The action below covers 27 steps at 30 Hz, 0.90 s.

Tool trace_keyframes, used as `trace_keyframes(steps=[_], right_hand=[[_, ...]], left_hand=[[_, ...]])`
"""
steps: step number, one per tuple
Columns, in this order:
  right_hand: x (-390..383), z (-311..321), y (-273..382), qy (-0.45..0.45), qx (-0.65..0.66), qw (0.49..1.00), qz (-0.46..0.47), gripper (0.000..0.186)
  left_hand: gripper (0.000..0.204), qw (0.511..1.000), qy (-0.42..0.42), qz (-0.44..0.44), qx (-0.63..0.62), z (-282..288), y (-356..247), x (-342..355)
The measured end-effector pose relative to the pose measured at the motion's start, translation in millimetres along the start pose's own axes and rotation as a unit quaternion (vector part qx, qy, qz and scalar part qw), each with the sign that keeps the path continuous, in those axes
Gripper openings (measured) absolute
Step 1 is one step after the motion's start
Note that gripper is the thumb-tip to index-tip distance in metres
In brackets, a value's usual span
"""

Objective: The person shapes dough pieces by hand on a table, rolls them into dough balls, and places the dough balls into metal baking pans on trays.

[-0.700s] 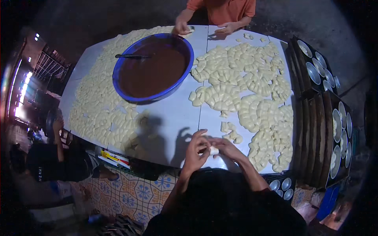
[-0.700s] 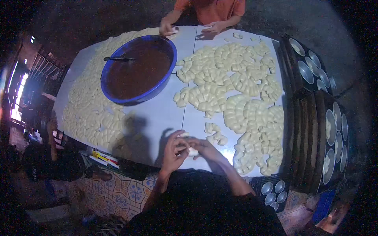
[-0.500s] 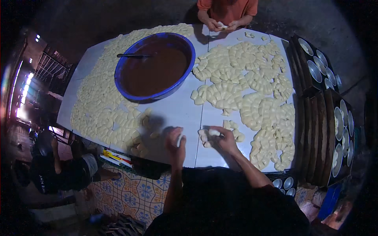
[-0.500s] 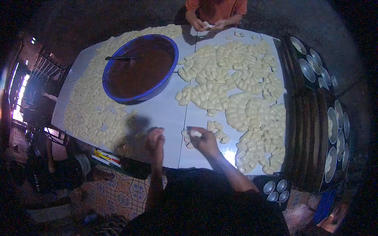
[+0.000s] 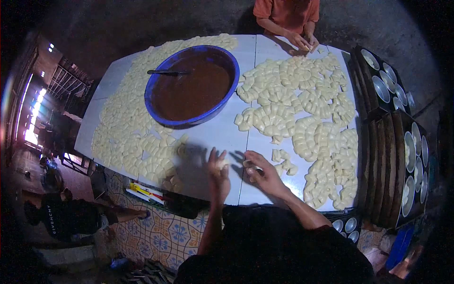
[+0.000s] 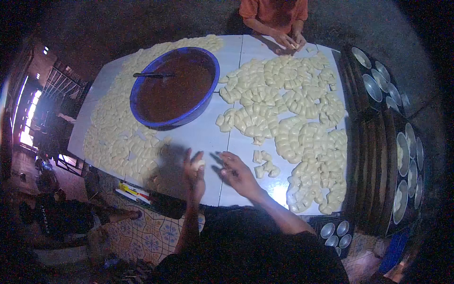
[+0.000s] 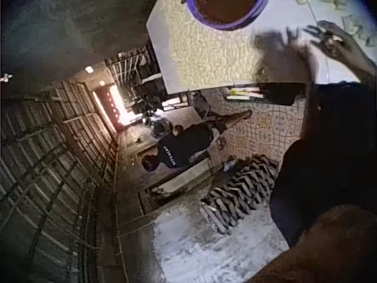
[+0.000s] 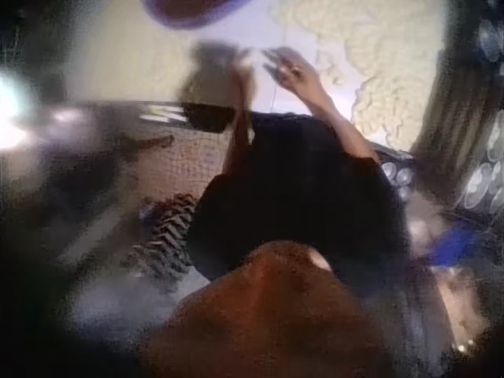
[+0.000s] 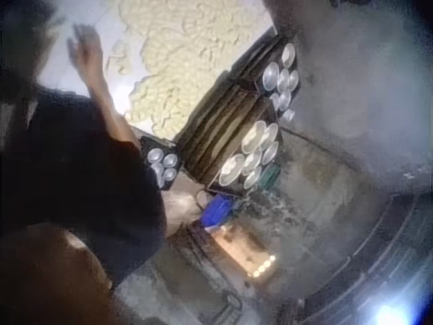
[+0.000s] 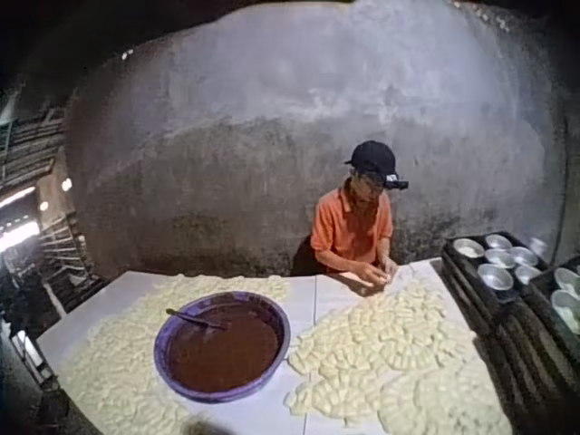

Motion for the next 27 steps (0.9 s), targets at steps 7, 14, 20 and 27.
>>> trace_keyframes(steps=[7, 14, 20, 27], right_hand=[[2.1, 16.1, 37.6, -0.107, 0.04, 0.993, -0.021, 0.02], [14.3, 11.8, 47.4, -0.017, 0.017, 0.993, 0.114, 0.049], [26.5, 8.1, -3.4, 0.095, 0.268, 0.958, 0.016, 0.094], [28.8, 19.5, -34.3, 0.069, 0.324, 0.944, 0.016, 0.108]], left_hand=[[0.034, 0.997, -0.02, 0.023, -0.077, -33.7, -14.9, -15.2], [0.016, 0.954, 0.044, 0.148, -0.257, -53.8, 2.8, -21.2], [0.096, 0.756, 0.094, 0.222, -0.608, -83.3, -13.4, -3.6], [0.05, 0.996, 0.077, 0.034, 0.009, 34.9, -3.9, 207.3]])
Point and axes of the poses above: each hand's wrist, its own x-axis towards the middle knuckle, its own z-axis out of the back of the hand, y = z × x, the point moved 8 cm from there along x, towards the middle knuckle, and after that the axes turned 9 degrees about y, right-handed, at the moved point
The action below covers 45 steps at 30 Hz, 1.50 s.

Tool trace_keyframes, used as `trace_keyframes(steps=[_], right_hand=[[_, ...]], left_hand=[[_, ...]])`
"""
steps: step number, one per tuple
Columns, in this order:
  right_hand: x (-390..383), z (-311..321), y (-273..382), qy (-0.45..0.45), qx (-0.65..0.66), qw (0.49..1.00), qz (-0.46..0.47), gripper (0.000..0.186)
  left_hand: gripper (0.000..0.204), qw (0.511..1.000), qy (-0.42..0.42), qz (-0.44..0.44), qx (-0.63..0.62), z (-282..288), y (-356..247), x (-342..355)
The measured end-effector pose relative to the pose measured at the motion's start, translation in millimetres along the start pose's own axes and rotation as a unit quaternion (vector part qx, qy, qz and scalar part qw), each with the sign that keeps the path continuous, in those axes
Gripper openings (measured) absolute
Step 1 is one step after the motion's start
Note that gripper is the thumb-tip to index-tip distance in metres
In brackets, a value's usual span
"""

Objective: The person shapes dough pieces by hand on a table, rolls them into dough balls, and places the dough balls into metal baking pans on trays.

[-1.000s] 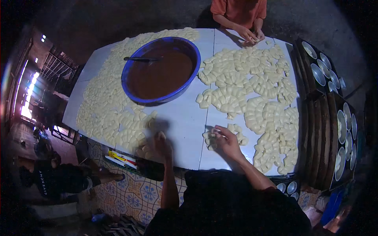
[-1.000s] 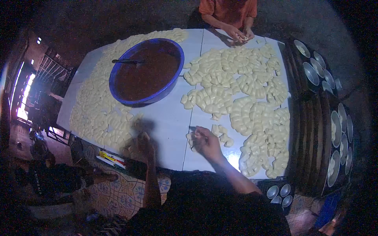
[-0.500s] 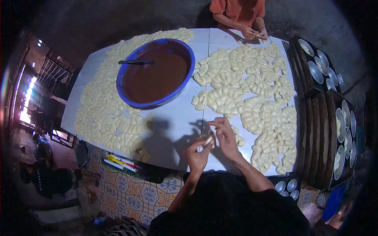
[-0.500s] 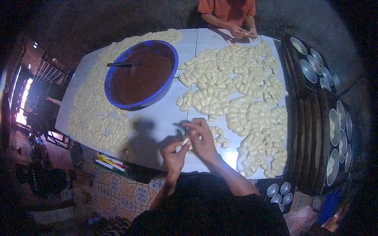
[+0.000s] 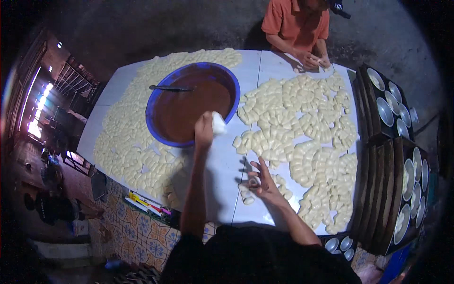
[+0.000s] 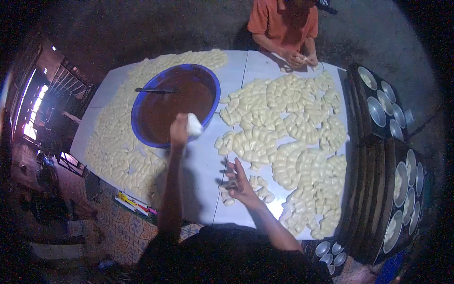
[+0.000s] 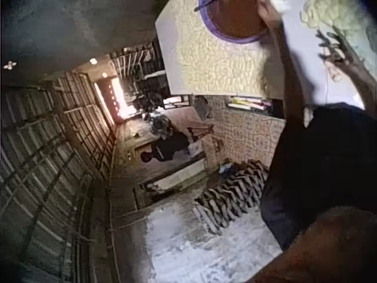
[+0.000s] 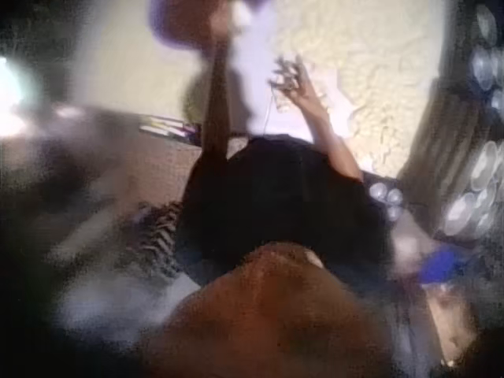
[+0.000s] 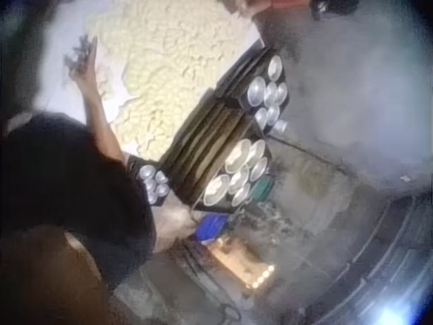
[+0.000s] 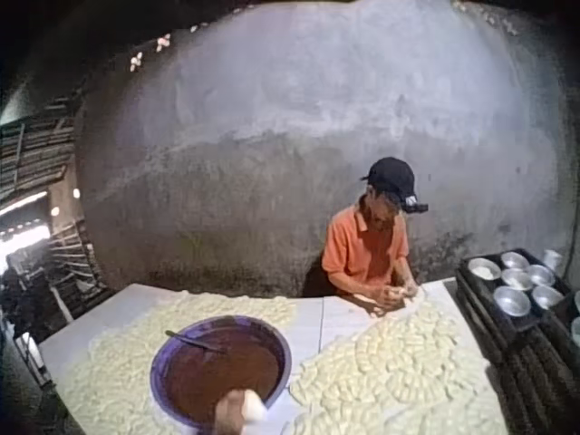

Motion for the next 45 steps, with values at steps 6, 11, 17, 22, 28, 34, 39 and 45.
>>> trace_keyframes(steps=[6, 11, 17, 22, 28, 34, 39, 45], right_hand=[[-6.6, 17.7, -14.3, -0.057, -0.011, 0.998, -0.008, 0.089], [-5.9, 29.8, -21.3, -0.106, -0.03, 0.994, -0.003, 0.079], [5.3, 7.7, -60.3, -0.141, 0.392, 0.903, -0.101, 0.04], [-17.0, 3.6, -48.8, -0.289, 0.188, 0.925, -0.162, 0.019], [-23.6, -29.6, 18.8, -0.109, -0.406, 0.907, 0.019, 0.029], [-33.4, -37.0, 32.6, -0.114, -0.286, 0.951, -0.01, 0.02], [-66.1, -27.4, 18.3, -0.191, -0.365, 0.91, -0.045, 0.018], [-91.4, -18.3, -16.2, -0.195, -0.175, 0.953, -0.156, 0.033]], left_hand=[[0.08, 0.915, 0.025, 0.226, 0.334, 22.7, 53.0, 55.5], [0.085, 0.895, 0.0, -0.026, 0.445, -3.4, 7.2, 2.9], [0.086, 0.878, 0.069, 0.254, -0.399, -83.9, 22.5, -106.3], [0.049, 0.871, -0.029, 0.251, -0.421, -104.9, 31.8, -161.2], [0.033, 0.993, 0.03, 0.111, -0.01, -100.6, 38.3, -186.7], [0.017, 0.983, 0.039, 0.079, -0.161, -120.1, 39.0, -205.4], [0.014, 0.963, 0.024, 0.179, -0.199, -140.5, 58.4, -223.9], [0.053, 0.975, 0.114, 0.066, -0.18, -146.0, 46.8, -229.9]])
Point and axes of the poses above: each hand's wrist, its own x-axis towards the middle knuckle, its own z-axis out of the back of the hand, y = z × x, the point moved 8 cm from there along x, towards the middle knuckle, and after that the axes turned 9 degrees about y, right-handed, at the moved point
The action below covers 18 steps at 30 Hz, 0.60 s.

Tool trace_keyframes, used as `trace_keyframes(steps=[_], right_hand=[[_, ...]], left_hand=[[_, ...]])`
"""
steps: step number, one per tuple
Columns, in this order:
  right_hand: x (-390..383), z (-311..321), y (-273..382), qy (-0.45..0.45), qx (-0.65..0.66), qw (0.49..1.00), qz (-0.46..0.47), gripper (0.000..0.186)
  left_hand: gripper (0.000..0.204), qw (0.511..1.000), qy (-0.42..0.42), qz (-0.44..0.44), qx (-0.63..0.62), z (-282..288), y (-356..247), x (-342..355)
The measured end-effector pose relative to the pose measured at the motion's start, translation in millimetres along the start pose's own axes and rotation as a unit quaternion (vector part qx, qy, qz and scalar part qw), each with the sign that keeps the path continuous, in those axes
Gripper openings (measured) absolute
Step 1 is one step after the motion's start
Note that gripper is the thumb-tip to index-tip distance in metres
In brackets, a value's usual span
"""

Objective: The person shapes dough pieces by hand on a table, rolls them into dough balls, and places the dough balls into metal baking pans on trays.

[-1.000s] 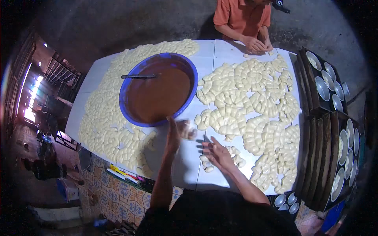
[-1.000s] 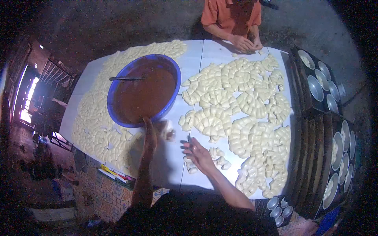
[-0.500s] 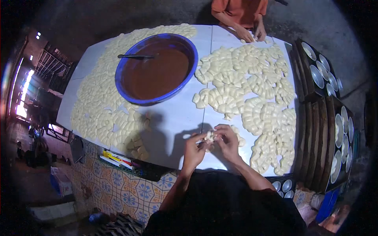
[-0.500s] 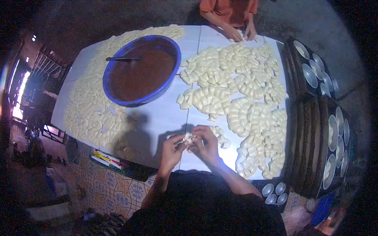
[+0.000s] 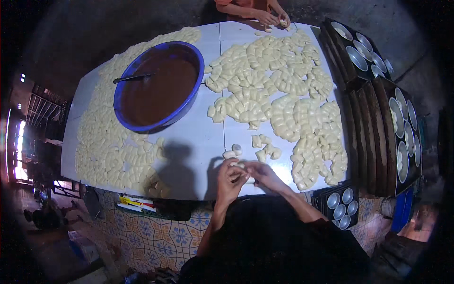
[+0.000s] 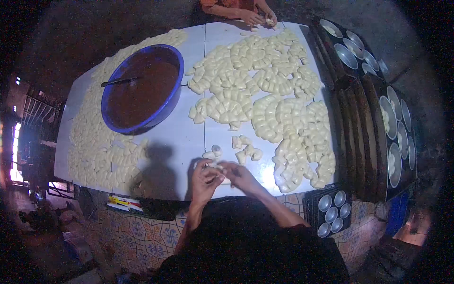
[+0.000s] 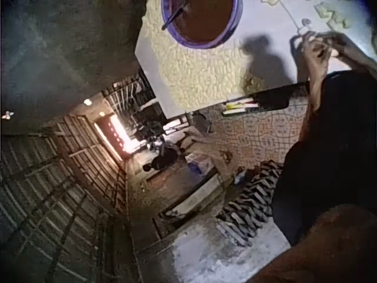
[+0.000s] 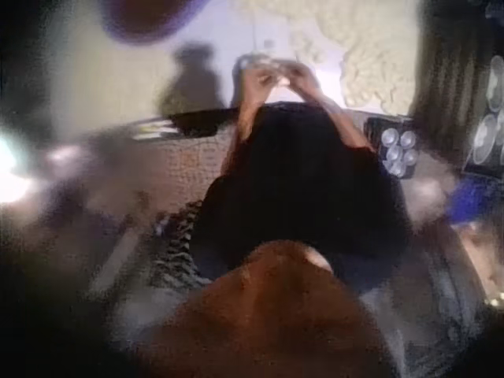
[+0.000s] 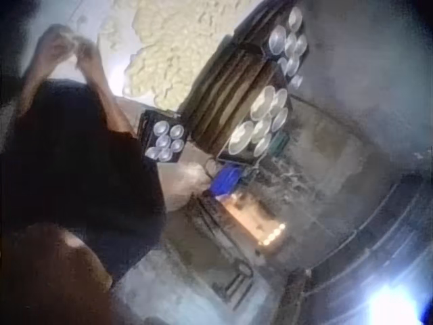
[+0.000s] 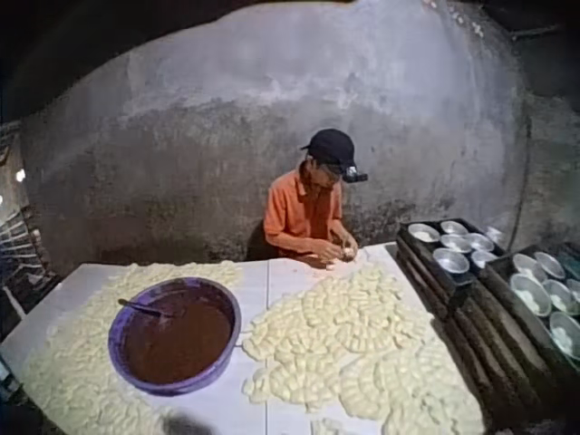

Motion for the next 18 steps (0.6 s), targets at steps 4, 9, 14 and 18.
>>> trace_keyframes(steps=[4, 9, 14, 18], right_hand=[[-6.2, -18.0, -30.7, 0.095, 0.178, 0.975, -0.094, 0.035], [13.4, 7.4, -58.4, -0.051, -0.044, 0.998, -0.016, 0.04], [-1.9, 17.9, 15.9, -0.115, -0.474, 0.863, 0.13, 0.038], [20.3, 26.0, 10.4, 0.004, -0.607, 0.775, 0.176, 0.021]], left_hand=[[0.076, 0.99, 0.041, 0.005, -0.138, -7.7, -8.5, -13.7], [0.059, 0.986, -0.16, -0.003, -0.051, 39.6, -4.1, -23.2], [0.034, 0.981, -0.194, -0.005, -0.022, 73.5, 21.3, -39.8], [0.019, 0.982, -0.171, 0.011, -0.076, 56.4, 13.8, -35.2]])
Point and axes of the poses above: each hand's wrist, its own x-axis towards the middle knuckle, its own z-axis out of the back of the hand, y = z × x, the point moved 8 cm from there along x, towards the middle knuckle, and after that the axes turned 9 degrees about y, right-handed, at the moved point
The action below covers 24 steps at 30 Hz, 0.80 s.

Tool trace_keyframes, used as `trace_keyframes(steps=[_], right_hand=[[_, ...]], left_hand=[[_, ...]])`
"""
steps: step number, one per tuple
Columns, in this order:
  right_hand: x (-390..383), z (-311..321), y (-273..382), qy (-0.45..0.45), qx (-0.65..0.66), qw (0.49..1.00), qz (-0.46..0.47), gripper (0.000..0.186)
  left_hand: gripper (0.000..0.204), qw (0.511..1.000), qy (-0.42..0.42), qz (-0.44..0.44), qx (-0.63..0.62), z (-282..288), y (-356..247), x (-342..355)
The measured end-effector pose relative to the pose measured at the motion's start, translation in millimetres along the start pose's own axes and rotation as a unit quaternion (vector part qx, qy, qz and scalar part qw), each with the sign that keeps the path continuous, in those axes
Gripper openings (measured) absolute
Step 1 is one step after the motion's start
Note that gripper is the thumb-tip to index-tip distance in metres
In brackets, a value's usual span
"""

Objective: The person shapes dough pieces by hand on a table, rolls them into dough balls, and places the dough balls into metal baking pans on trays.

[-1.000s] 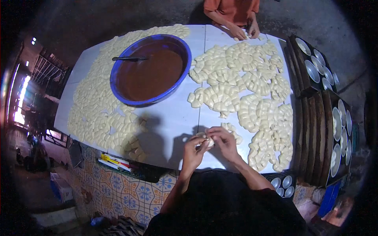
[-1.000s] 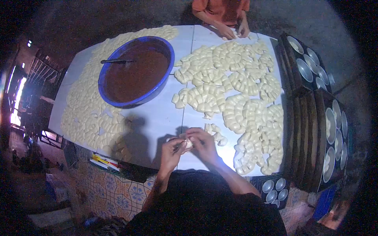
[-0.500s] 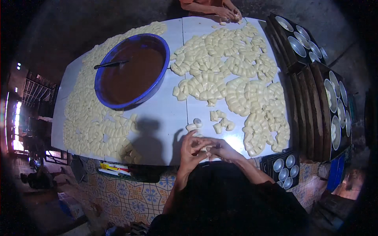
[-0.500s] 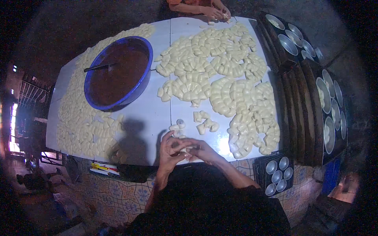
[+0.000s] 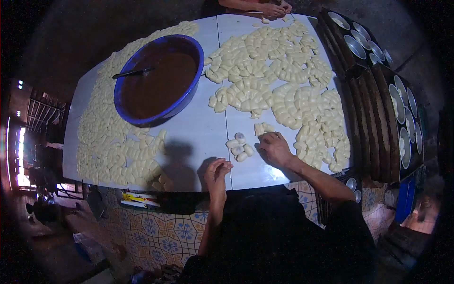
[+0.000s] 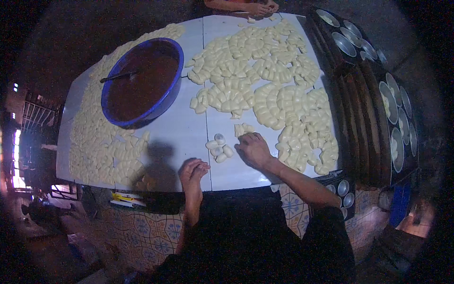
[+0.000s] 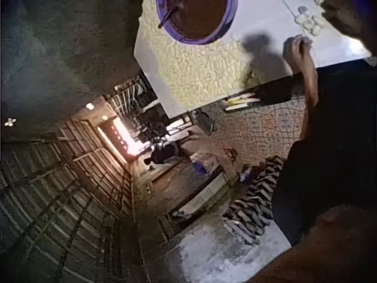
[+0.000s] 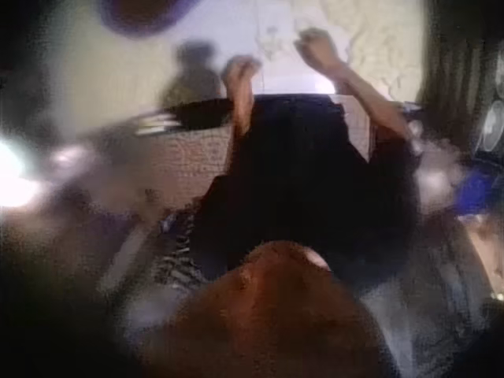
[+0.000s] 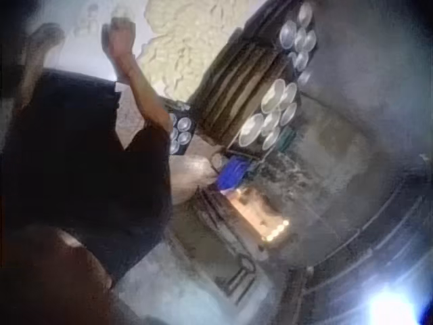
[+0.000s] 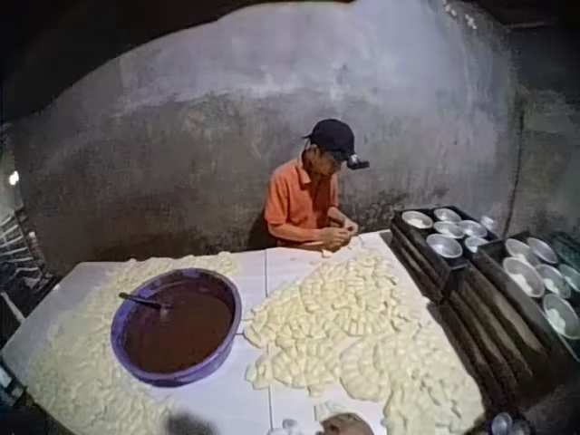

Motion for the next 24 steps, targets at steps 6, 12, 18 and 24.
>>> trace_keyframes(steps=[6, 12, 18, 24], right_hand=[[6.4, 58.1, 29.6, -0.055, 0.43, 0.901, -0.029, 0.019], [19.8, 74.4, 70.7, -0.117, 0.453, 0.883, -0.035, 0.028], [46.0, 61.4, 62.8, -0.105, 0.51, 0.853, -0.047, 0.03], [69.4, 43.2, 80.1, -0.035, 0.597, 0.797, 0.089, 0.052]], left_hand=[[0.024, 0.989, 0.098, -0.075, 0.085, -30.0, -34.7, -2.4], [0.029, 0.99, 0.076, -0.116, -0.007, -58.7, -46.9, 5.7], [0.016, 0.998, -0.023, -0.057, 0.005, -43.1, -37.9, 11.3], [0.045, 0.853, 0.098, 0.124, -0.497, -67.9, -12.0, 29.1]])
Point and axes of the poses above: each hand's wrist, its own x-axis towards the middle knuckle, its own z-axis out of the back of the hand, y = z × x, the point moved 8 cm from there along x, towards the middle knuckle, and after that the axes turned 9 degrees about y, right-handed, at the moved point
